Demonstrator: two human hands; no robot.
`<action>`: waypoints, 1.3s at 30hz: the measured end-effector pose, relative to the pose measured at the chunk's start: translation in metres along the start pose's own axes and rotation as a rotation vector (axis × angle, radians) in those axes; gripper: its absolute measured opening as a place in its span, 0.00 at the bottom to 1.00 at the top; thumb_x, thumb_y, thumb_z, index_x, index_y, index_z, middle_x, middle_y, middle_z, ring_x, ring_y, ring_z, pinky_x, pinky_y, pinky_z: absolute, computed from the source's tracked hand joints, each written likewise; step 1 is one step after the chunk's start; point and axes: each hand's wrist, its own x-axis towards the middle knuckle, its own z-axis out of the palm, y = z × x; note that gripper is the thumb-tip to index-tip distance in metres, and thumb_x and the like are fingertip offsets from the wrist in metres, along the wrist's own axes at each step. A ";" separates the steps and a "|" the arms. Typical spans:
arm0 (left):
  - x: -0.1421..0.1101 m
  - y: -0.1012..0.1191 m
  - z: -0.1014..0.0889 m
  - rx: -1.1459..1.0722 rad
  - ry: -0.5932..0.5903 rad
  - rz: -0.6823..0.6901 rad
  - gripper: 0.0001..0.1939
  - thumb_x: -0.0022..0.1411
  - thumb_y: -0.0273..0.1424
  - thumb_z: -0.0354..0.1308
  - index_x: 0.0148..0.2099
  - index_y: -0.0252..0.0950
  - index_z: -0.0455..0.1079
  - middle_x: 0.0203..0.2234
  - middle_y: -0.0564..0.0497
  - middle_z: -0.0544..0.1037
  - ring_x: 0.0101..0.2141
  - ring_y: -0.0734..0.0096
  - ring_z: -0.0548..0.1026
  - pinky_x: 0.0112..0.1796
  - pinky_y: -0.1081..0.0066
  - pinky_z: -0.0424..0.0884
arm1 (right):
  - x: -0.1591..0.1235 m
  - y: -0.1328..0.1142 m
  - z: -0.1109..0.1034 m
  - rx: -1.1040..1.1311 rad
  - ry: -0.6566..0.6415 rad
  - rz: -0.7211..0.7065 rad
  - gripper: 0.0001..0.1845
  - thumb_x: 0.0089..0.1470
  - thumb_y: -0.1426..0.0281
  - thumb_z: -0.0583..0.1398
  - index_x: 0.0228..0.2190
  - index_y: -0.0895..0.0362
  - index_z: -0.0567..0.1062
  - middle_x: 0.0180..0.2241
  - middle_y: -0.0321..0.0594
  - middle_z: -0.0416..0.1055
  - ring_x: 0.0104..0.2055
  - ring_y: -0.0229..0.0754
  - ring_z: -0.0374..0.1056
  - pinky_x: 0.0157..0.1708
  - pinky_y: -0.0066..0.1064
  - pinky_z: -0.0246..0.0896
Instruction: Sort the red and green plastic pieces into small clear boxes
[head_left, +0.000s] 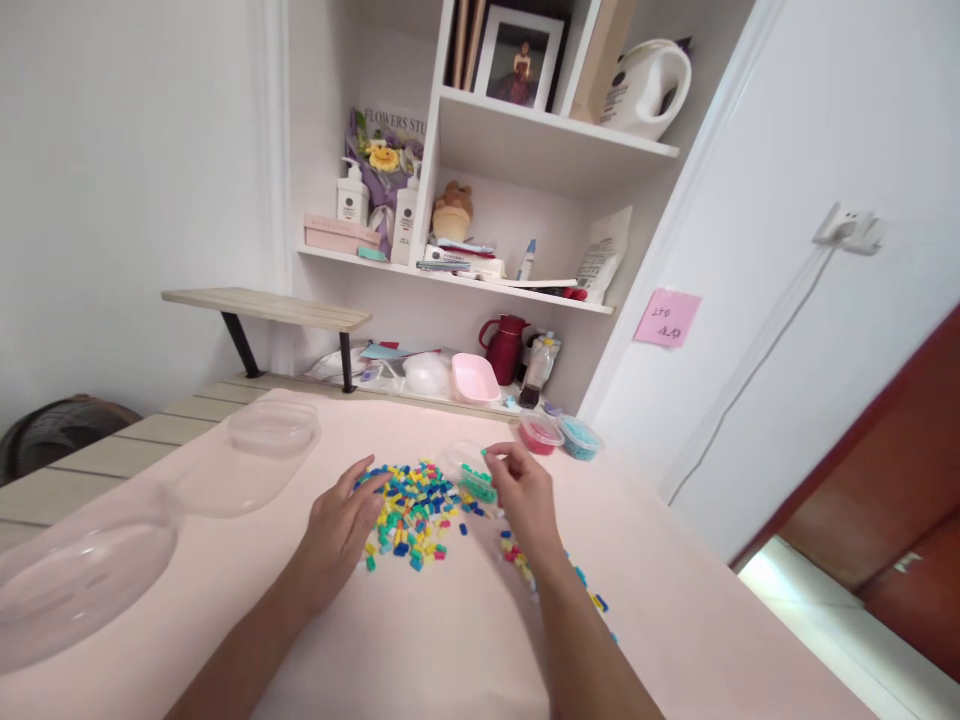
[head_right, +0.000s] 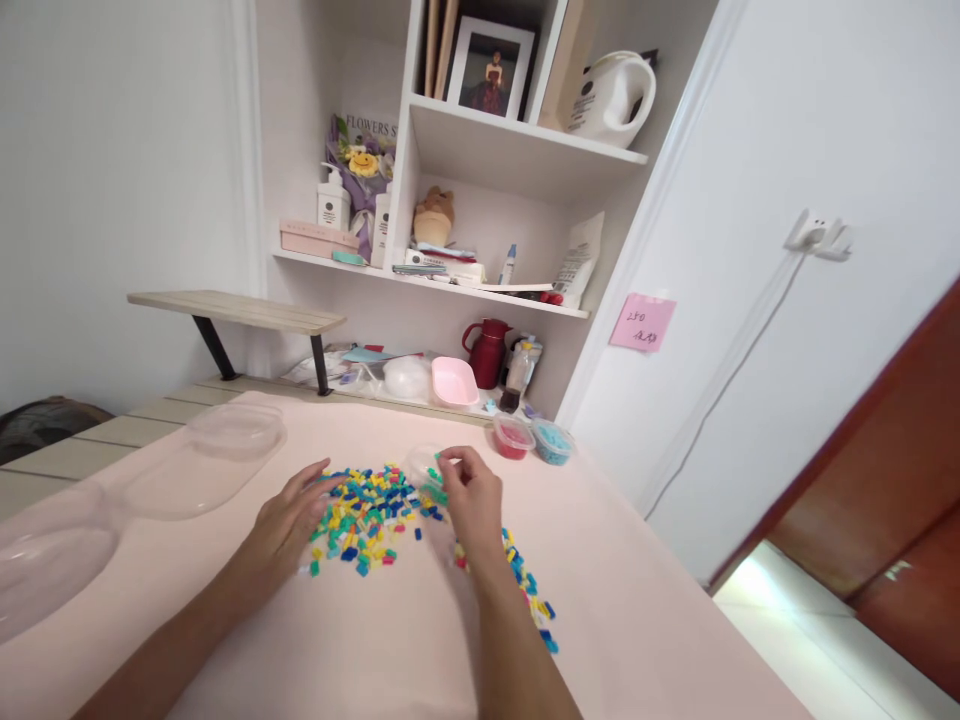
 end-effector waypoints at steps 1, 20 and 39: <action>0.000 0.001 -0.002 -0.018 0.021 -0.027 0.22 0.68 0.42 0.39 0.56 0.48 0.69 0.61 0.50 0.65 0.58 0.59 0.66 0.58 0.54 0.60 | 0.003 0.003 -0.004 -0.026 0.082 -0.011 0.18 0.53 0.56 0.58 0.36 0.57 0.75 0.18 0.31 0.61 0.19 0.35 0.58 0.20 0.26 0.55; 0.009 -0.013 -0.006 -0.100 0.146 -0.166 0.19 0.63 0.40 0.44 0.41 0.40 0.75 0.46 0.47 0.74 0.50 0.62 0.72 0.55 0.60 0.66 | -0.008 -0.001 0.010 -0.313 -0.407 -0.272 0.12 0.58 0.67 0.55 0.37 0.54 0.79 0.31 0.39 0.73 0.32 0.39 0.67 0.36 0.29 0.62; 0.009 -0.015 -0.005 -0.081 0.134 -0.172 0.16 0.61 0.36 0.45 0.36 0.41 0.76 0.44 0.48 0.75 0.47 0.64 0.74 0.51 0.62 0.69 | -0.019 0.009 0.036 -0.573 -0.579 -0.219 0.21 0.54 0.71 0.59 0.49 0.46 0.76 0.41 0.40 0.70 0.41 0.41 0.68 0.43 0.30 0.60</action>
